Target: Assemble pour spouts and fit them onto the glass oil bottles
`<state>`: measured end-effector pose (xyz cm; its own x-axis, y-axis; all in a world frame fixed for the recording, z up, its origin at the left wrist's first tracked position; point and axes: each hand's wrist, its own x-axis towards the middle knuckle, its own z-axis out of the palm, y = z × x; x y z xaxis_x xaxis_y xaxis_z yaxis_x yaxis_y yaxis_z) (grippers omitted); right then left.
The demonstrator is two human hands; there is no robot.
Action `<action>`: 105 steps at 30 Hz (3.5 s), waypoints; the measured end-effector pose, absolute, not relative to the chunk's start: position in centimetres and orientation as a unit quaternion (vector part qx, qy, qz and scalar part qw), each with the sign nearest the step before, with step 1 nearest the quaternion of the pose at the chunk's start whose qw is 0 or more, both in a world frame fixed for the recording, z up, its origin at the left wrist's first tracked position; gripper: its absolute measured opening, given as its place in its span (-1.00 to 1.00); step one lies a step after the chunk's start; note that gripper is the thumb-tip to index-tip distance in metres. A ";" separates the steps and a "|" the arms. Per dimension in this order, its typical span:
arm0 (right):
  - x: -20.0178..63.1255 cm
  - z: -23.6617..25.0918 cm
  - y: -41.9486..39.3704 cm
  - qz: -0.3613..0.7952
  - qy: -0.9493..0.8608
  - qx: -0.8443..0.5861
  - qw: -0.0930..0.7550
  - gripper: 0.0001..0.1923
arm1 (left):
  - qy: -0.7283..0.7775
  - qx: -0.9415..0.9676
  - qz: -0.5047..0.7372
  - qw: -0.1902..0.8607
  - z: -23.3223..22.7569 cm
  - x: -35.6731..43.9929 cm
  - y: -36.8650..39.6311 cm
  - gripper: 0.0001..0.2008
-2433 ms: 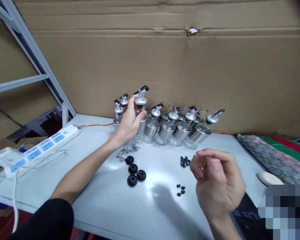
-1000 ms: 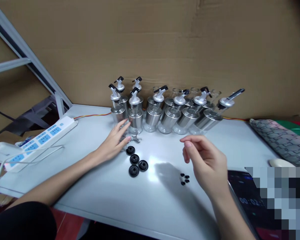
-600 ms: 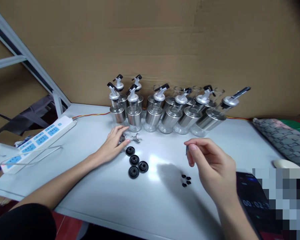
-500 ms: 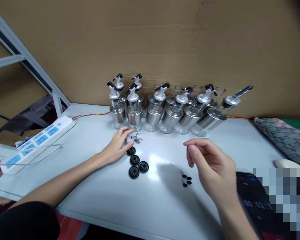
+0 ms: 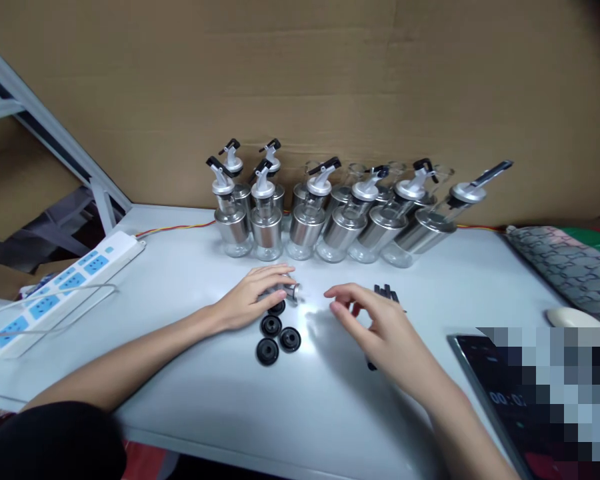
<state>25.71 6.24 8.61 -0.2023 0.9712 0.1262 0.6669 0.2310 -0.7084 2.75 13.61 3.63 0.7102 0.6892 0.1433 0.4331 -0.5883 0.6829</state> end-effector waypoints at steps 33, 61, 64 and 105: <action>24.7 7.2 6.4 0.265 -0.777 -0.525 0.224 -0.79 | 0.394 0.906 0.156 -0.015 6.9 6.2 11.7 -0.82; 27.5 9.1 6.0 0.415 -0.621 -0.546 0.378 -0.80 | 0.200 0.917 0.309 0.154 6.3 7.2 8.3 -0.83; 28.6 9.1 5.9 0.361 -0.650 -0.576 0.341 -0.79 | 0.192 0.917 0.317 0.146 5.9 6.8 9.1 -0.83; 27.6 8.3 6.0 0.353 -0.667 -0.546 0.364 -0.82 | 0.197 0.894 0.354 0.189 4.3 6.6 9.1 -0.83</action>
